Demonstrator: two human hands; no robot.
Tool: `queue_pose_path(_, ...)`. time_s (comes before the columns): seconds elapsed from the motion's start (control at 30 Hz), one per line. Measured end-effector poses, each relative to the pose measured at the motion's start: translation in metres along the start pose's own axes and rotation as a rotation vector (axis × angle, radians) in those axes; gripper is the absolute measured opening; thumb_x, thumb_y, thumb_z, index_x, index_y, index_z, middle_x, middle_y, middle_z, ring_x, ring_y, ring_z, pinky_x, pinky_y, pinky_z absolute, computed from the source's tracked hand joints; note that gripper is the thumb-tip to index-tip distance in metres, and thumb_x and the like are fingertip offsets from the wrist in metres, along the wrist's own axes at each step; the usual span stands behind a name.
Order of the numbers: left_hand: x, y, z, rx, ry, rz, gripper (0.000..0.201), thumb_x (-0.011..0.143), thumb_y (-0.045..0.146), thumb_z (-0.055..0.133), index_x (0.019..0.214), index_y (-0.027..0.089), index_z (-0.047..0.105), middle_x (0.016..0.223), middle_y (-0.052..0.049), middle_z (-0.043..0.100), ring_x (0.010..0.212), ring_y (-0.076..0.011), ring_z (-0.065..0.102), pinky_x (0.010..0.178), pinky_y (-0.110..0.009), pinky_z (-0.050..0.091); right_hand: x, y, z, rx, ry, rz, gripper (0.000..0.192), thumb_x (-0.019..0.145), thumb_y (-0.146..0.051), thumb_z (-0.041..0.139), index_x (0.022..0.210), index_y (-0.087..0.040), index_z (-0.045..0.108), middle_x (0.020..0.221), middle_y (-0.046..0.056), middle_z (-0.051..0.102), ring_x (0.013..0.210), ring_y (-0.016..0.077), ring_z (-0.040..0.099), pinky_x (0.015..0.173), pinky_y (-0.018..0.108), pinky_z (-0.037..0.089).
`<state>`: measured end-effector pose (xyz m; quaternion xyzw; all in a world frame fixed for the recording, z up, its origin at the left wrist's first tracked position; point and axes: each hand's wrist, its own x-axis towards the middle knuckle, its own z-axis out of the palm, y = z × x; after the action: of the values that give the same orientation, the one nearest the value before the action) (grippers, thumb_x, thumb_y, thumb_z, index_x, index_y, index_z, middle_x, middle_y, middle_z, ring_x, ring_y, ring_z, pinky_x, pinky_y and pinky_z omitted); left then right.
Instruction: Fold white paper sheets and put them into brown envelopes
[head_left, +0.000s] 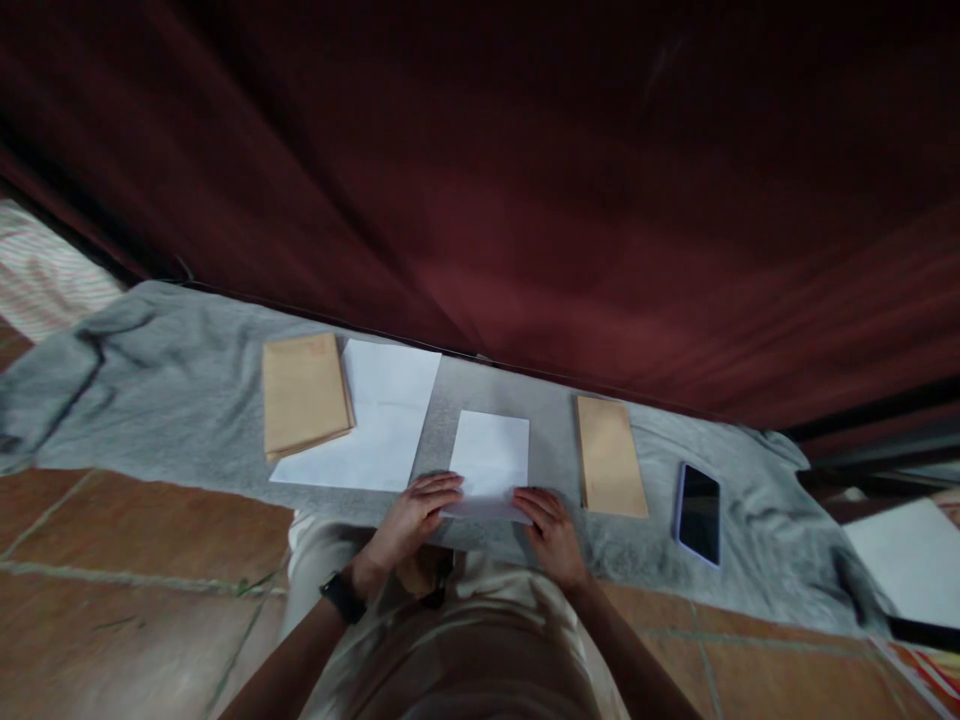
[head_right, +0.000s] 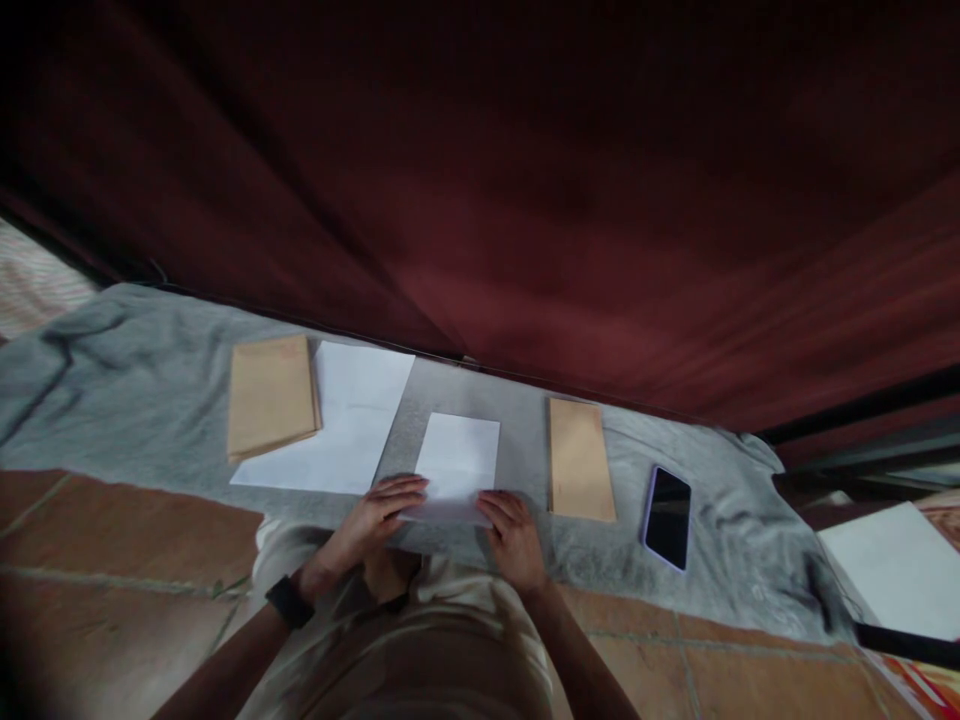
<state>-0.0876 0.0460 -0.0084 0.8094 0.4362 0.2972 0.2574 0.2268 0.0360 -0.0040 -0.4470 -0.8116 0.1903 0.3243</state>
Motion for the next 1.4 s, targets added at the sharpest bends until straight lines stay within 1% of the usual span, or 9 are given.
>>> queue_pose_path(0.23, 0.001, -0.007, 0.002, -0.022, 0.025, 0.035, 0.044, 0.089, 0.002, 0.055, 0.122, 0.024, 0.074, 0.135, -0.007, 0.071, 0.131, -0.0219, 0.062, 0.113, -0.046, 0.052, 0.001, -0.001, 0.0, 0.002, 0.024, 0.026, 0.054, 0.084, -0.001, 0.056, 0.127, -0.03, 0.071, 0.129, 0.005, 0.074, 0.122, 0.0235, 0.067, 0.107, 0.047, 0.055)
queue_pose_path(0.47, 0.001, 0.006, -0.003, 0.013, 0.046, 0.016, 0.034, 0.099, 0.013, 0.051, 0.122, 0.024, 0.074, 0.136, -0.008, 0.071, 0.132, -0.0231, 0.062, 0.112, -0.046, 0.053, 0.002, 0.0, -0.001, -0.002, 0.004, 0.014, 0.053, 0.085, -0.002, 0.056, 0.126, -0.03, 0.072, 0.129, 0.004, 0.074, 0.121, 0.0237, 0.066, 0.107, 0.048, 0.055)
queue_pose_path(0.7, 0.0, 0.014, -0.009, 0.052, 0.027, 0.017, 0.037, 0.101, 0.015, 0.047, 0.128, 0.023, 0.071, 0.135, -0.008, 0.071, 0.128, -0.0226, 0.064, 0.114, -0.044, 0.051, 0.0, 0.0, -0.001, 0.017, 0.009, 0.042, 0.053, 0.083, 0.001, 0.056, 0.123, -0.029, 0.073, 0.128, 0.004, 0.075, 0.121, 0.023, 0.067, 0.107, 0.047, 0.054)
queue_pose_path(0.9, -0.003, 0.015, -0.012, 0.038, -0.031, 0.039, 0.034, 0.101, 0.016, 0.05, 0.124, 0.023, 0.073, 0.137, -0.007, 0.07, 0.131, -0.0221, 0.062, 0.115, -0.044, 0.05, 0.002, -0.003, -0.004, 0.037, -0.007, 0.019, 0.042, 0.088, -0.006, 0.06, 0.121, -0.029, 0.074, 0.127, 0.004, 0.075, 0.12, 0.0235, 0.067, 0.107, 0.047, 0.053)
queue_pose_path(1.03, -0.006, 0.018, -0.013, 0.033, 0.008, 0.009, 0.034, 0.103, 0.02, 0.048, 0.128, 0.023, 0.071, 0.136, -0.008, 0.07, 0.13, -0.0222, 0.063, 0.114, -0.044, 0.051, 0.002, -0.005, -0.005, 0.028, -0.009, 0.024, 0.04, 0.093, -0.01, 0.059, 0.126, -0.03, 0.072, 0.127, 0.004, 0.075, 0.119, 0.023, 0.067, 0.107, 0.046, 0.053)
queue_pose_path(1.13, -0.006, 0.018, -0.009, 0.064, 0.019, 0.01, 0.033, 0.1, 0.017, 0.052, 0.125, 0.024, 0.073, 0.136, -0.008, 0.07, 0.13, -0.0234, 0.063, 0.114, -0.046, 0.051, 0.002, -0.006, -0.006, 0.014, -0.005, 0.027, 0.039, 0.094, -0.011, 0.06, 0.127, -0.03, 0.072, 0.126, 0.004, 0.075, 0.119, 0.0235, 0.067, 0.108, 0.048, 0.052)
queue_pose_path(1.2, -0.006, 0.017, -0.007, 0.097, -0.01, 0.029, 0.037, 0.096, 0.011, 0.053, 0.124, 0.025, 0.073, 0.138, -0.007, 0.069, 0.133, -0.0235, 0.061, 0.116, -0.047, 0.049, 0.002, -0.007, -0.006, 0.009, -0.005, 0.022, 0.04, 0.093, -0.01, 0.06, 0.125, -0.03, 0.073, 0.125, 0.004, 0.075, 0.118, 0.0237, 0.067, 0.108, 0.048, 0.052)
queue_pose_path(1.3, -0.006, 0.017, -0.004, 0.146, -0.037, 0.032, 0.052, 0.09, 0.001, 0.049, 0.13, 0.027, 0.07, 0.142, -0.006, 0.067, 0.137, -0.0227, 0.058, 0.117, -0.049, 0.047, 0.003, -0.008, -0.007, 0.007, -0.007, 0.012, 0.042, 0.09, -0.007, 0.06, 0.123, -0.03, 0.074, 0.125, 0.004, 0.075, 0.118, 0.0241, 0.067, 0.107, 0.048, 0.053)
queue_pose_path(1.4, -0.008, 0.018, -0.002, 0.162, -0.031, 0.003, 0.058, 0.087, 0.001, 0.049, 0.137, 0.026, 0.067, 0.147, -0.006, 0.064, 0.14, -0.0238, 0.055, 0.118, -0.05, 0.046, 0.003, -0.008, -0.007, 0.007, -0.011, 0.016, 0.047, 0.087, -0.004, 0.06, 0.122, -0.031, 0.074, 0.126, 0.003, 0.075, 0.118, 0.024, 0.066, 0.107, 0.048, 0.053)
